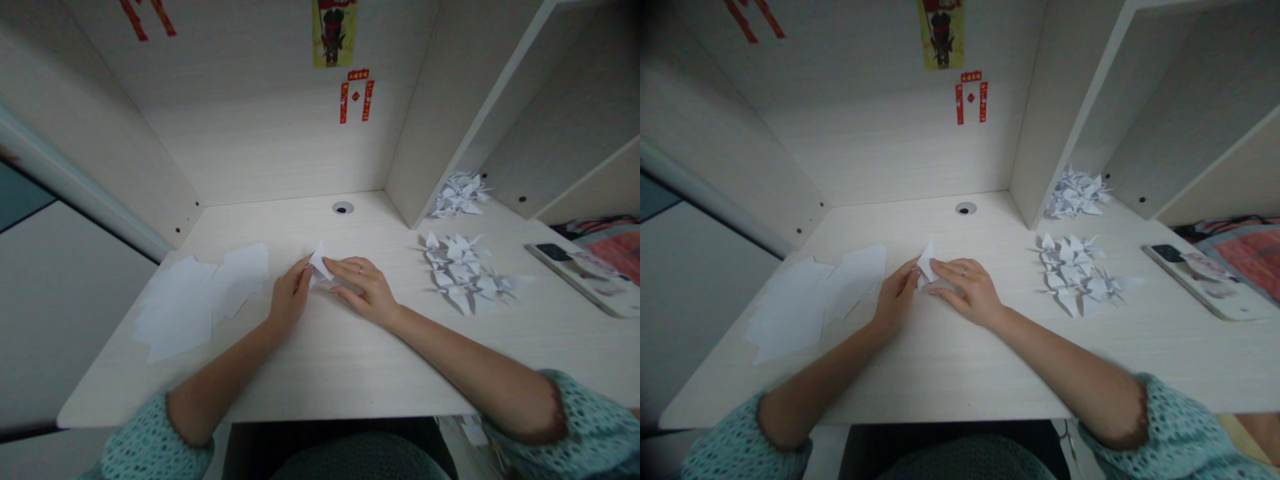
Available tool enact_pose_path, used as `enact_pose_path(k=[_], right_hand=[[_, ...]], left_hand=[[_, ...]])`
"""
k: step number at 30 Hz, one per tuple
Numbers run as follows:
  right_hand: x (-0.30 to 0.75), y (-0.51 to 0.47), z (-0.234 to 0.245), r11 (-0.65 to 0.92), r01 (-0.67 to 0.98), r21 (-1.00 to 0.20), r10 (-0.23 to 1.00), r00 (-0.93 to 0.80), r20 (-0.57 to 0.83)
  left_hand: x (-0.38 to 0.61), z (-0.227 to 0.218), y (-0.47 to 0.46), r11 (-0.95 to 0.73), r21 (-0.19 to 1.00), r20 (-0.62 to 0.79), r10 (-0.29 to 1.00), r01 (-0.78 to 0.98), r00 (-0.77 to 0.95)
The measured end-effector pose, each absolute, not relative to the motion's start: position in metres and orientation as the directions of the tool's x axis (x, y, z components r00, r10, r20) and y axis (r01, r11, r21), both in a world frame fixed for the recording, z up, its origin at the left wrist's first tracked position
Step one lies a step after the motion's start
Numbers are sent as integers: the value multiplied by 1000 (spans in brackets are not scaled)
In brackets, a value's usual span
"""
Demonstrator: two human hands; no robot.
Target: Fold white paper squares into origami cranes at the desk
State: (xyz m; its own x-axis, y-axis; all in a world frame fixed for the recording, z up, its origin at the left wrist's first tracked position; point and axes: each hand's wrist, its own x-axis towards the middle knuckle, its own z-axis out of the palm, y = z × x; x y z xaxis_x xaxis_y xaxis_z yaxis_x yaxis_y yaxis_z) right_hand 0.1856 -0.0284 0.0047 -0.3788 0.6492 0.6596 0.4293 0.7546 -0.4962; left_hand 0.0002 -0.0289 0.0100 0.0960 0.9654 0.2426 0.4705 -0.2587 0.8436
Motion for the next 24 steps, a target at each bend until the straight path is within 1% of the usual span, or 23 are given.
enact_pose_path(k=[2, 3, 7, 10, 14, 18, 24], right_hand=[[185, -28, 5, 747, 400, -531, 659, -338, 672], [185, -27, 4, 734, 395, -552, 672, -308, 673], [183, -25, 1, 674, 406, -617, 728, -225, 647], [182, -24, -2, 664, 403, -630, 740, -232, 632], [181, -26, -1, 651, 401, -644, 755, -254, 605], [180, -28, 0, 655, 356, -667, 756, -289, 588], [181, -28, -3, 656, 353, -667, 755, -313, 577]], left_hand=[[-1, 7, -24, -257, 908, 234, 966, 331, 109], [-1, 5, -21, -229, 935, 200, 971, 270, 130], [0, 4, -18, -113, 982, 94, 987, 153, 128], [3, 8, -22, -95, 986, 76, 987, 137, 138], [6, 13, -27, -106, 979, 74, 980, 173, 185], [6, 13, -28, -123, 975, 77, 969, 187, 236], [3, 2, -25, -101, 991, 69, 944, 85, 324]])
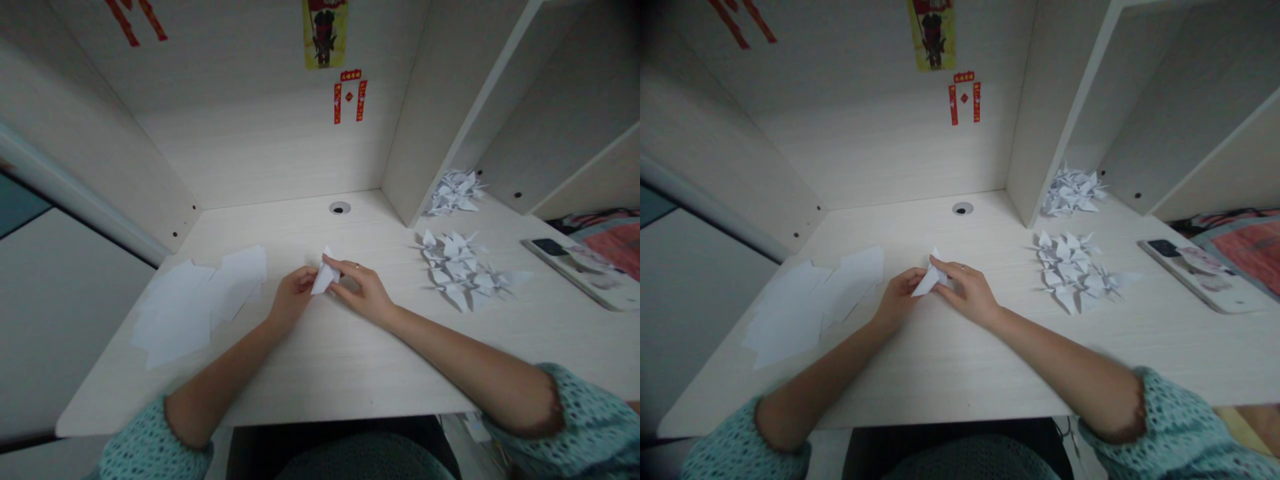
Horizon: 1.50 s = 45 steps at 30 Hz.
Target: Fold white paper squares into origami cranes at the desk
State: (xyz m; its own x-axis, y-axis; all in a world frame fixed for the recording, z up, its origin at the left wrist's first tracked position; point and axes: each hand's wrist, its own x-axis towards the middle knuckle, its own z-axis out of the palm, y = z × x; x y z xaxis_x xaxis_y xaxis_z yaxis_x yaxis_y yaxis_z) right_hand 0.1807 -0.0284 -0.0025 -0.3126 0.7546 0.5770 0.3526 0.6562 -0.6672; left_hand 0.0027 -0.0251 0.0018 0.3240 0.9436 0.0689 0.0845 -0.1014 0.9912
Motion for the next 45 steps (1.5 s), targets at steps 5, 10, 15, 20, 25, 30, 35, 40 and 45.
enact_pose_path(k=[5, 10, 15, 20, 25, 30, 35, 40, 45], right_hand=[[182, -28, -5, 613, 413, -674, 788, -249, 563], [183, -28, -3, 531, 466, -708, 835, -144, 531], [182, -28, -4, 519, 469, -715, 847, -173, 502], [182, -29, -6, 512, 457, -727, 854, -181, 487], [180, -28, -6, 480, 451, -752, 873, -165, 459], [179, -27, -7, 459, 384, -801, 887, -151, 436], [179, -27, -8, 444, 347, -826, 895, -130, 427], [178, -25, -8, 425, 273, -863, 905, -119, 408], [177, -24, -10, 416, 213, -884, 908, -154, 390]], left_hand=[[3, 3, -27, -198, 927, 125, 964, 319, 234], [3, 12, -32, -475, 735, 438, 877, 483, 197], [-1, 14, -32, -748, 444, 689, 637, 493, 345], [-3, 13, -31, -776, 417, 723, 599, 474, 345], [-3, 12, -32, -755, 494, 710, 637, 431, 300], [0, 12, -32, -721, 575, 687, 682, 387, 250], [0, 12, -33, -694, 615, 661, 713, 374, 235], [-1, 10, -34, -700, 610, 660, 708, 372, 250], [-2, 11, -36, -716, 600, 672, 693, 357, 261]])
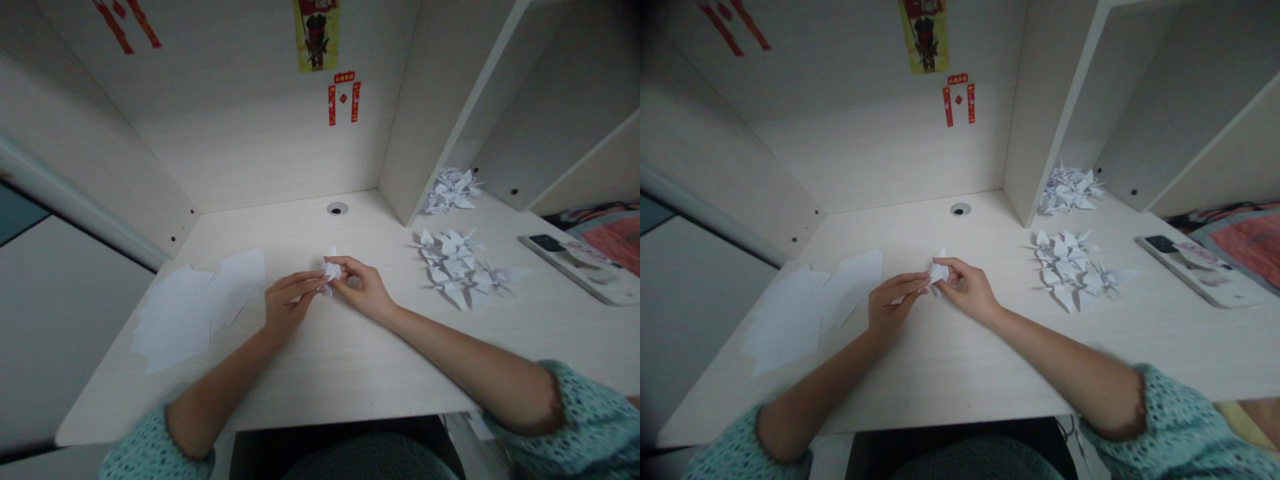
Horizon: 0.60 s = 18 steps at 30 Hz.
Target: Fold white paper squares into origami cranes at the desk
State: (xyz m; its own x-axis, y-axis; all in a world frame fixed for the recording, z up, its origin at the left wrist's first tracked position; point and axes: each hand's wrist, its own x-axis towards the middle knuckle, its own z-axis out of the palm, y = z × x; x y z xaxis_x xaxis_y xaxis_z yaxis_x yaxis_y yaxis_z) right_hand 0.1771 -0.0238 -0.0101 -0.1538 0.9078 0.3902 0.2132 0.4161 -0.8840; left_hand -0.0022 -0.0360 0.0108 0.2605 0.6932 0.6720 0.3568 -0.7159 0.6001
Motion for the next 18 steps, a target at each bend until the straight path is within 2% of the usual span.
enact_pose_path(k=[3, 5, 8, 10, 11, 14, 18], right_hand=[[177, -23, -11, 422, 201, -884, 905, -148, 399], [177, -22, -11, 427, 155, -891, 902, -147, 406], [177, -22, -9, 430, 27, -903, 892, -171, 419], [176, -23, -8, 428, -24, -903, 887, -178, 425], [176, -23, -7, 427, -30, -904, 888, -176, 425], [176, -24, -8, 430, 2, -903, 888, -181, 423], [178, -23, -8, 484, 98, -870, 868, -183, 462]], left_hand=[[-1, 15, -37, -685, 591, 650, 717, 427, 251], [1, 16, -37, -590, 652, 568, 796, 475, 208], [4, 13, -32, -321, 864, 262, 945, 389, 197], [6, 10, -29, -138, 957, 62, 956, 253, 288], [6, 8, -28, -94, 974, 16, 937, 206, 350], [7, 8, -27, -72, 989, 11, 910, 132, 415], [8, 14, -28, -61, 990, 8, 924, 126, 383]])
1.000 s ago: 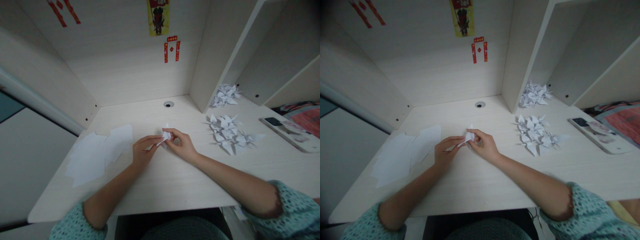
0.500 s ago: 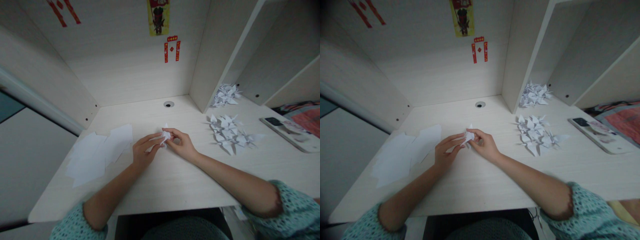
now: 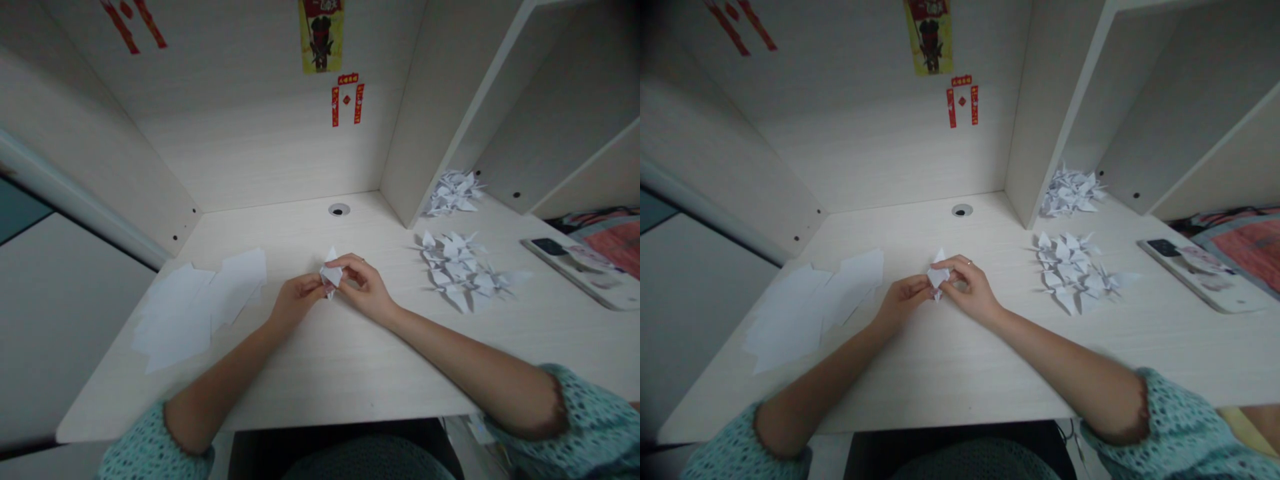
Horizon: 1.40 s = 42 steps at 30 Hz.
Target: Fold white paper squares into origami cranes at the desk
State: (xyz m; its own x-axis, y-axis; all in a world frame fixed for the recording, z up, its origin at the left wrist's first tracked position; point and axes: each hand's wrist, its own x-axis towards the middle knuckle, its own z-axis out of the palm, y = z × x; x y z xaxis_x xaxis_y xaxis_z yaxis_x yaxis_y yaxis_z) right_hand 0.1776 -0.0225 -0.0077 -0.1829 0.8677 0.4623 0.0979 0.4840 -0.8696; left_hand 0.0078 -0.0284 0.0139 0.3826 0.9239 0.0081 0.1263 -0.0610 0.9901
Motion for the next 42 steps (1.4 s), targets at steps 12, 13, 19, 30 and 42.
enact_pose_path(k=[12, 13, 19, 30, 42], right_hand=[[180, -24, 7, 633, 247, -734, 774, -215, 595], [180, -24, 7, 637, 239, -733, 771, -229, 595], [180, -24, 6, 614, 240, -752, 786, -276, 554], [178, -22, 1, 557, 189, -809, 825, -231, 515], [177, -18, -5, 403, 5, -915, 885, -255, 389]], left_hand=[[7, 13, -28, 71, 997, -55, 922, -29, 384], [7, 12, -28, 72, 997, -51, 922, -40, 384], [6, 9, -26, 28, 999, -14, 934, -35, 357], [6, 7, -26, 23, 1000, -18, 945, -10, 326], [1, -2, -19, 101, 990, -73, 964, -98, 254]])
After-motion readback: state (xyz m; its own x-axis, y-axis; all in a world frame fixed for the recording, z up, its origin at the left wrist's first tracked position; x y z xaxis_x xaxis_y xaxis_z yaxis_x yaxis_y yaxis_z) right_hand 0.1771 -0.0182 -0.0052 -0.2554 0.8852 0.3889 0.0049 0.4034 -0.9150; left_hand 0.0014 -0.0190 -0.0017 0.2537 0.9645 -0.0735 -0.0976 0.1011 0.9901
